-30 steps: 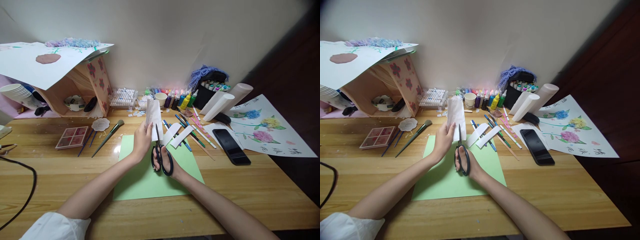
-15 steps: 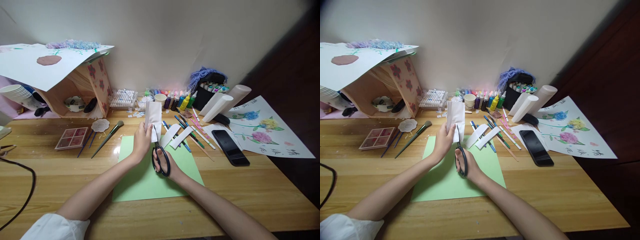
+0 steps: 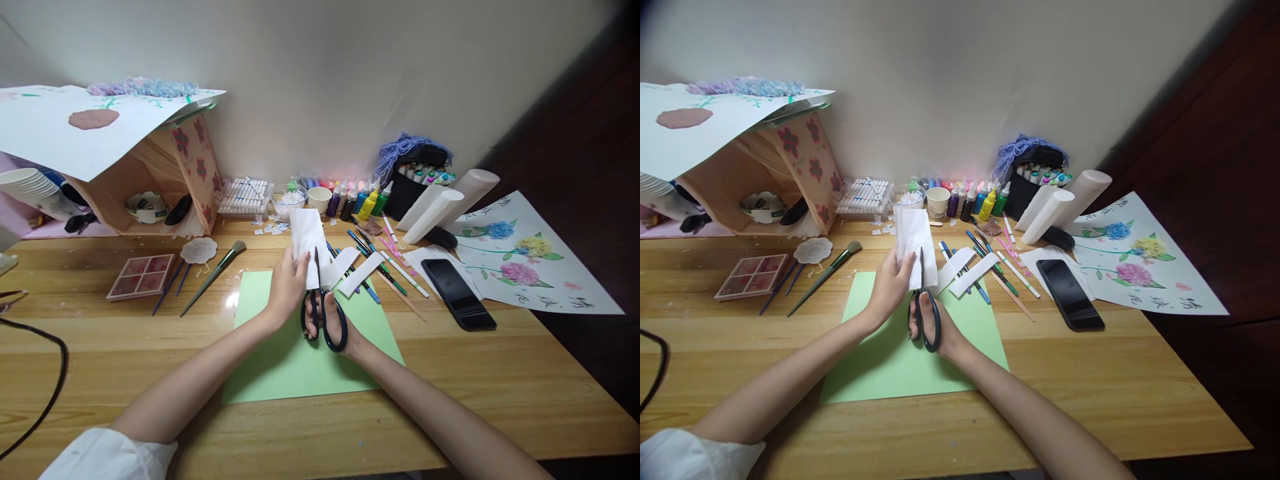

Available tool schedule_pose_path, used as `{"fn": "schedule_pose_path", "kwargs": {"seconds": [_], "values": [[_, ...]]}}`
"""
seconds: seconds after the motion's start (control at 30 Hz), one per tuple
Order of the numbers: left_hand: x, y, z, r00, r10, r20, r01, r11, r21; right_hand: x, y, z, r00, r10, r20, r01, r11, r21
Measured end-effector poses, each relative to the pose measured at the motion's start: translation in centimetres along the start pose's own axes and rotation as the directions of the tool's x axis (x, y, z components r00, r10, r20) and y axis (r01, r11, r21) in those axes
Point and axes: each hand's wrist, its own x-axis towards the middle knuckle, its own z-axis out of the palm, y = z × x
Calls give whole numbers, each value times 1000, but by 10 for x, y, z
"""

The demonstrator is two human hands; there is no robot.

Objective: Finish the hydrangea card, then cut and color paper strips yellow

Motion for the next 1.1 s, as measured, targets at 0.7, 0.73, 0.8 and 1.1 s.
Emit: {"fn": "schedule_pose_path", "kwargs": {"seconds": [0.7,0.73,0.8,1.1], "values": [[1,0,0,999,-13,29,14,1000,-20,1,2,-15,994,-100,-34,90,971,-221],[0,0,0,999,-12,33,13,1000,-23,1,2,-16,994,-104,-35,94,970,-223],[0,1,0,999,-7,37,9,1000,-28,2,0,-17,994,-106,-31,97,969,-226],[-1,-1,1,999,-21,38,25,993,-116,3,3,-18,993,-83,-86,64,977,-206]]}}
